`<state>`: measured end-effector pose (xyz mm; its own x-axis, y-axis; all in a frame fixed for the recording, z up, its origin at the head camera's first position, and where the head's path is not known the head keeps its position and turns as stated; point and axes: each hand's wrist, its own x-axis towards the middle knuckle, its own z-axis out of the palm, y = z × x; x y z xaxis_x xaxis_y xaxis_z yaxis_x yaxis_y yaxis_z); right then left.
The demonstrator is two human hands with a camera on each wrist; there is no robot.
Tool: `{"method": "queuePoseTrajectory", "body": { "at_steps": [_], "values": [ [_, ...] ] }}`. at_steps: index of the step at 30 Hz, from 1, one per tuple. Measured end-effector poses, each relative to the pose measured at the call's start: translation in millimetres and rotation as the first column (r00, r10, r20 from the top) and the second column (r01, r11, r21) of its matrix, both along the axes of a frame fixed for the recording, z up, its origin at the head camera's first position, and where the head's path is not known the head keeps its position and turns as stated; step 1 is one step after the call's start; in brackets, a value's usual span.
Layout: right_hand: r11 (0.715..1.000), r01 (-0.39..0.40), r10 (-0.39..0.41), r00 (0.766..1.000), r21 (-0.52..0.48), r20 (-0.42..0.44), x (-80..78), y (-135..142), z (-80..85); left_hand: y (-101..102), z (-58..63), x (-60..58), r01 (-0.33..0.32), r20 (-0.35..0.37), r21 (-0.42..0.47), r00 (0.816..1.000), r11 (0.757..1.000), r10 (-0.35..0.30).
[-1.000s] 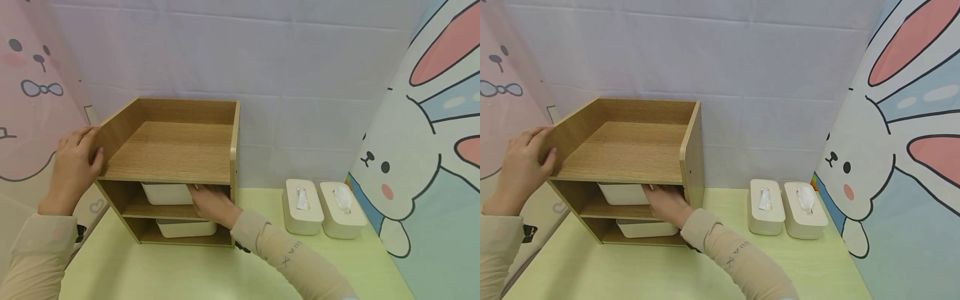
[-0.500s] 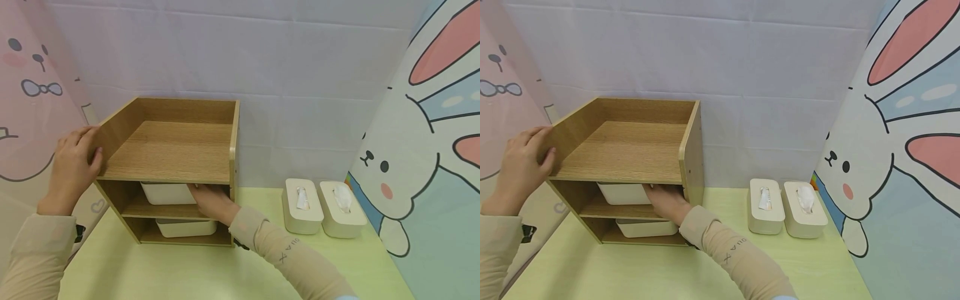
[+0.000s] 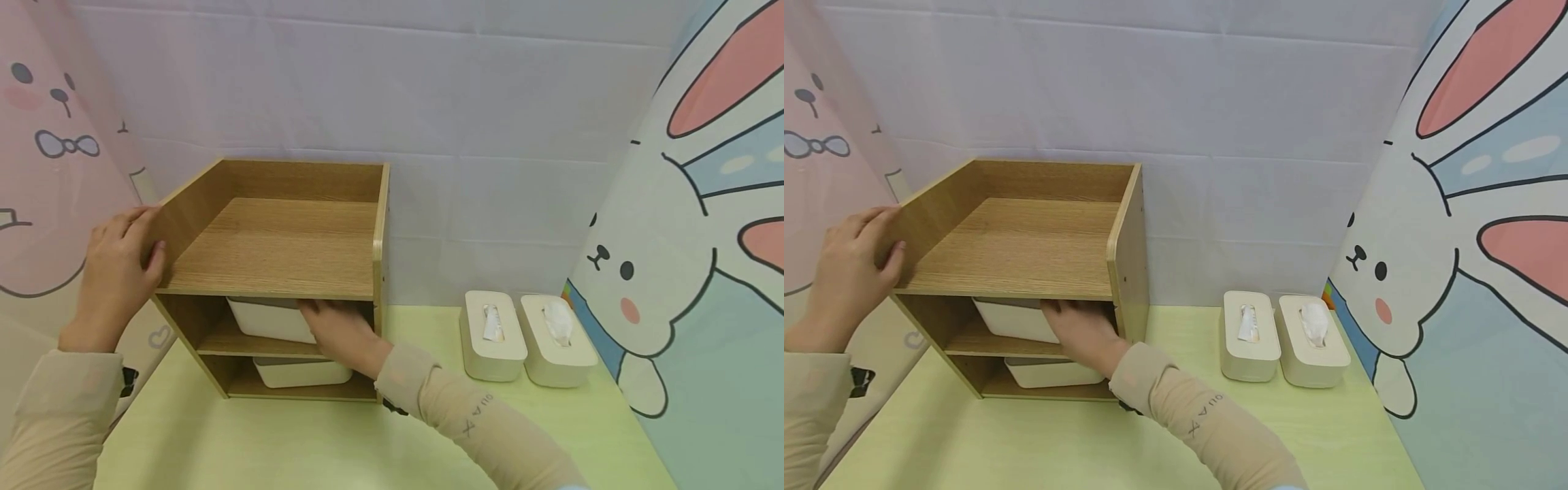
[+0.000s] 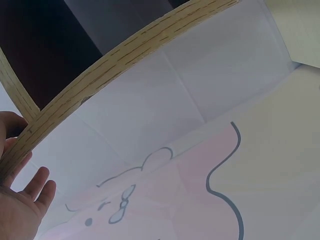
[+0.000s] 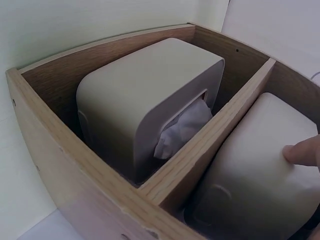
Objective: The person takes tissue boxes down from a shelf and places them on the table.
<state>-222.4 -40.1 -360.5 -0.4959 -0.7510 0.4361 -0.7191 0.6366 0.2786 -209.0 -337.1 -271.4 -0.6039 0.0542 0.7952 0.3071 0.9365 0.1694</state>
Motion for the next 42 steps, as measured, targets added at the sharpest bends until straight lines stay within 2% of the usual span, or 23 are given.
{"method": "queuePoseTrajectory", "body": {
  "at_steps": [4,7,11,19,28,35,42],
  "values": [
    [1.0,0.024,-0.024,1.0,-0.001,0.003,8.4,0,0.7,0,0.1,-0.1,0.0,-0.001,0.0,1.0,1.0,0.0],
    [0.999,0.045,-0.045,0.999,0.011,-0.028,14.2,1,0.8,0,0.1,-0.6,0.003,-0.004,-0.001,1.0,1.0,-0.003],
    [0.999,0.035,-0.035,0.998,0.0,-0.054,19.5,3,1.5,0,0.1,-0.9,0.007,-0.007,-0.001,1.0,1.0,-0.007],
    [1.0,-0.013,0.014,0.997,-0.016,0.08,17.7,10,3.4,1,0.3,-1.4,0.009,-0.009,0.002,1.0,1.0,-0.009],
    [0.998,-0.032,0.022,0.983,0.053,0.184,13.6,15,5.5,2,0.5,-1.2,0.007,-0.013,0.008,1.0,1.0,-0.007],
    [0.996,-0.084,0.081,0.984,0.009,0.158,10.8,17,5.7,2,0.0,-0.7,-0.002,-0.003,0.01,1.0,1.0,0.002],
    [0.995,-0.105,0.104,0.993,0.005,0.054,18.0,17,5.7,1,-0.3,0.4,-0.003,0.0,0.014,1.0,1.0,0.003]
  ]
}}
